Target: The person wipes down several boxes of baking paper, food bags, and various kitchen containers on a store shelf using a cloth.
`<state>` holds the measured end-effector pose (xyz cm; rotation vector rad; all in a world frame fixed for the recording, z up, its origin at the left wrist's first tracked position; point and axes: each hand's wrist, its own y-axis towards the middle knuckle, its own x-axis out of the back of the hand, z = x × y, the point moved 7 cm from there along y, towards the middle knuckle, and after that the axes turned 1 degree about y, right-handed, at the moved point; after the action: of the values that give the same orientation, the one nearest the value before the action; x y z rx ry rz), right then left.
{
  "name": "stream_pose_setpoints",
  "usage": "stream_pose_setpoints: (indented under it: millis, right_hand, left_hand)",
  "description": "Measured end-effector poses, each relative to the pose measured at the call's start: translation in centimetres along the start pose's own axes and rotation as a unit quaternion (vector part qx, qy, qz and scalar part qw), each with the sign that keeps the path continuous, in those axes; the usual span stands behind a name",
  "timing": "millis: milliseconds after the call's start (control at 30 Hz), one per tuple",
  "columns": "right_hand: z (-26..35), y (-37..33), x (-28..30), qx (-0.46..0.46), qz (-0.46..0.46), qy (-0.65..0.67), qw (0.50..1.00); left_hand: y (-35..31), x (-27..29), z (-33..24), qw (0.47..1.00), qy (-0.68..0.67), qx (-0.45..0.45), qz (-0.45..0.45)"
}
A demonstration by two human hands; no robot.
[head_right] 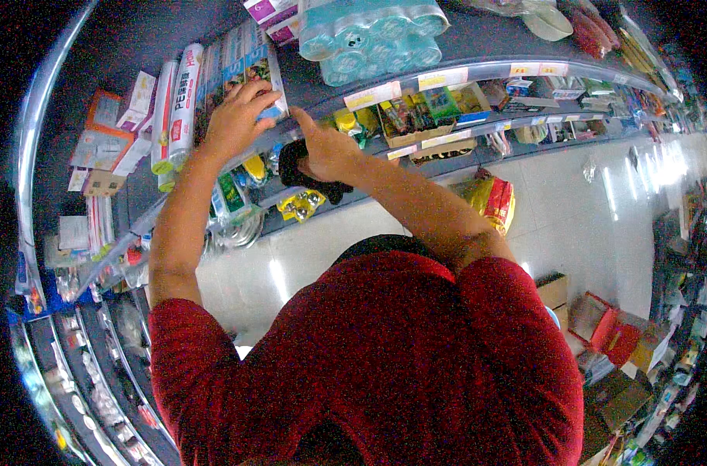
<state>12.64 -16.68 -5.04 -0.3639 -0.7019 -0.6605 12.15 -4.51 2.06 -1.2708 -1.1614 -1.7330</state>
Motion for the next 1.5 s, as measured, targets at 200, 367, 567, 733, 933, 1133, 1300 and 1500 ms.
stream_pose_setpoints:
  millis: [200,367,567,733,933,1133,1300,1500]
  right_hand:
    - [-1.5,-2.0,-0.5,-0.029,-0.039,0.078,0.996]
    - [-4.1,-4.2,2.0,0.041,-0.173,0.138,0.974]
    - [-9.0,-7.4,2.6,0.001,-0.223,0.197,0.955]
    - [-11.3,-9.2,2.1,-0.09,-0.184,0.196,0.959]
    - [-14.6,-11.3,2.7,-0.128,-0.184,0.588,0.777]
    - [-17.7,-14.0,3.3,-0.153,-0.189,0.623,0.744]
    - [-19.9,-17.1,4.4,-0.171,-0.226,0.574,0.768]
    - [-21.3,-21.5,6.5,-0.227,-0.266,0.573,0.741]
  left_hand:
    - [-1.1,-0.4,-0.5,0.998,0.022,0.038,-0.044]
    - [-1.6,0.0,-1.2,0.997,-0.036,0.059,-0.03]
    - [-0.4,2.1,-1.4,0.996,-0.055,0.041,-0.061]
    - [-0.1,-1.1,0.8,0.996,-0.054,0.055,0.034]
    - [1.3,0.5,0.5,0.976,-0.167,0.132,-0.048]
    - [6.5,-0.6,-1.1,0.691,-0.625,0.342,-0.12]
    - [9.7,-2.6,-0.9,0.597,-0.686,0.406,-0.083]
    - [12.0,-3.5,0.5,0.547,-0.737,0.385,-0.097]
